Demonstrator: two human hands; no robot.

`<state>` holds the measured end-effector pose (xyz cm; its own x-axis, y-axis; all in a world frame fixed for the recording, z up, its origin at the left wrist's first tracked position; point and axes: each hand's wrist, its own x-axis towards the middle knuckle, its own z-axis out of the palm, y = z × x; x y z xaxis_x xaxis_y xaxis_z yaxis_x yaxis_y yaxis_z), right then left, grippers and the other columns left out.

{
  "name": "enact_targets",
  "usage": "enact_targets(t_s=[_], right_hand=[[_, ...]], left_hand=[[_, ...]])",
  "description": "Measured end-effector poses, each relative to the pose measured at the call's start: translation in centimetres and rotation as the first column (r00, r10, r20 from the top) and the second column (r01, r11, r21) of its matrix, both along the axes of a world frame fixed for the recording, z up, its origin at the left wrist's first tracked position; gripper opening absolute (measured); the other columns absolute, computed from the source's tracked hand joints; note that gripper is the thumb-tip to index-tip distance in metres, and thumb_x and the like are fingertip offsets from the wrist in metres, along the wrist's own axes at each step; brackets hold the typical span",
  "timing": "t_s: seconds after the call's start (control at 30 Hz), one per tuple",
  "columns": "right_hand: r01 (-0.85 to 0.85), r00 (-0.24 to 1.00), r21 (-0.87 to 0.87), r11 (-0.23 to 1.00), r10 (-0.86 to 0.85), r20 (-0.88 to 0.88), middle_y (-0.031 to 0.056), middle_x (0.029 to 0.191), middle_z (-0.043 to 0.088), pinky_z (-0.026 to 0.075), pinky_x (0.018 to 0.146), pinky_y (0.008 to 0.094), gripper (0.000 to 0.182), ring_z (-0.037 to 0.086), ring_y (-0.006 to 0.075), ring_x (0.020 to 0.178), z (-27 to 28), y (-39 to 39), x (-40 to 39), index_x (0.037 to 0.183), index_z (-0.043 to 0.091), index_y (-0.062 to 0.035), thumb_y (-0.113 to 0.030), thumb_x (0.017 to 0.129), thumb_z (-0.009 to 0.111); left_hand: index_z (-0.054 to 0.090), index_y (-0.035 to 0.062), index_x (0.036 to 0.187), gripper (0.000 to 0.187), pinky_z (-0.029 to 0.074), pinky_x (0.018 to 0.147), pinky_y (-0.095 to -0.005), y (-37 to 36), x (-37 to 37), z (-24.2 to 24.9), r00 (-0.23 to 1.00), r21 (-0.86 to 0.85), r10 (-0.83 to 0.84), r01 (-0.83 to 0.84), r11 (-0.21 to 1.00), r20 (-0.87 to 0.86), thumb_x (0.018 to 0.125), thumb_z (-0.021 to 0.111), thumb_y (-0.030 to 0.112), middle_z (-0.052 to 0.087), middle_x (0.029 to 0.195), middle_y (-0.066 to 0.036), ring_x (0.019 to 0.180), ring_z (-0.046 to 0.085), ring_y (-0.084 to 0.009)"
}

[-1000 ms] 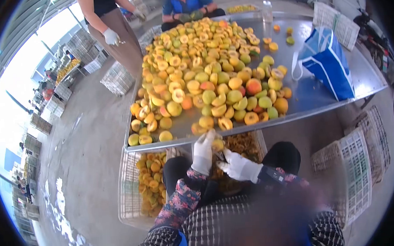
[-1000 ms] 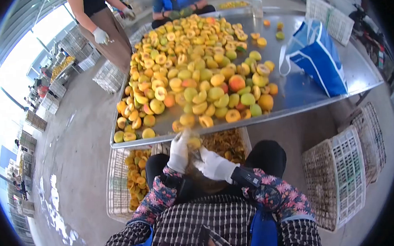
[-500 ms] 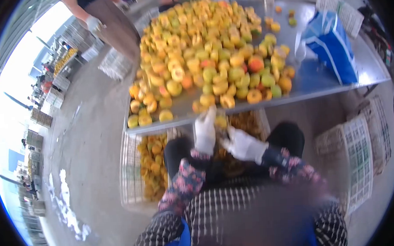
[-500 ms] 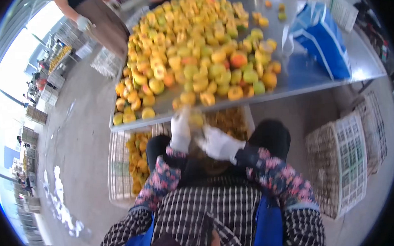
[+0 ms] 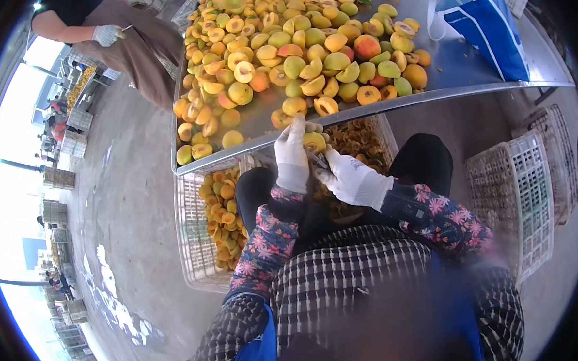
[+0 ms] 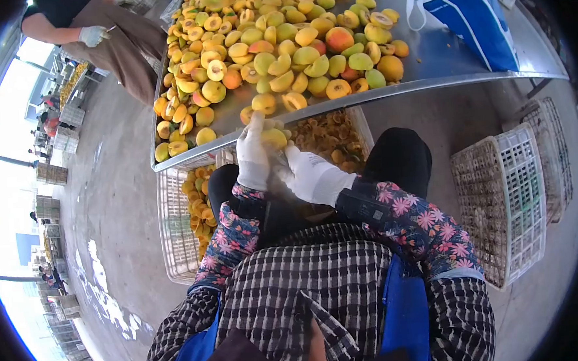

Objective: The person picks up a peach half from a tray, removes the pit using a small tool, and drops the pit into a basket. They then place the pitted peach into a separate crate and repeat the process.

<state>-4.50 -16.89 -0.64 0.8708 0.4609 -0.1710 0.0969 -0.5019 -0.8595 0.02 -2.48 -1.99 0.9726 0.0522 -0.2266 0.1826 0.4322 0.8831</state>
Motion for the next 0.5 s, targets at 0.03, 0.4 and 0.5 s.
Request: enact_targets(t_s=[0.03, 0.4, 0.5], right_hand=[[0.020, 1.000, 0.068, 0.997, -0.019, -0.015, 0.0318, 0.101, 0.061, 0.048, 0.082, 0.0449, 0.046, 0.060, 0.0453, 0.098, -0.3, 0.1, -0.2, 0.119, 0.047, 0.0095, -0.030, 0.095, 0.052], [0.030, 0.940, 0.110, 0.993, -0.066, 0.335, 0.0311, 0.088, 0.062, 0.047, 0.072, 0.0542, 0.034, 0.059, 0.0480, 0.087, -1.6, 0.1, -1.1, 0.110, 0.052, 0.0043, -0.024, 0.093, 0.056], [-0.084, 0.947, 0.337, 0.938, -0.030, 0.321, 0.0178, 0.076, 0.062, 0.048, 0.057, 0.0424, 0.019, 0.060, 0.0343, 0.062, -6.0, 0.4, -0.5, 0.106, 0.052, -0.0017, -0.018, 0.096, 0.053]], left_hand=[[0.055, -0.0025, 0.096, 0.046, 0.055, 0.063, -0.0379, 0.0, -0.1, -0.3, 1.000, -0.007, 0.003, -0.003, 1.000, -0.003, 0.093, 0.060, 0.043, 0.064, 0.091, -0.016, 0.073, 0.065, -0.0277], [0.063, 0.0007, 0.087, 0.040, 0.052, 0.064, -0.0322, 0.0, -0.9, -1.1, 0.994, 0.021, -0.038, 0.036, 0.999, 0.105, 0.100, 0.048, 0.035, 0.066, 0.077, -0.010, 0.069, 0.064, -0.0190], [0.060, 0.0009, 0.082, 0.035, 0.052, 0.059, -0.0332, -0.4, -1.2, -1.3, 0.994, 0.004, 0.023, -0.023, 1.000, 0.110, 0.100, 0.049, 0.029, 0.065, 0.077, -0.012, 0.065, 0.064, -0.0207]])
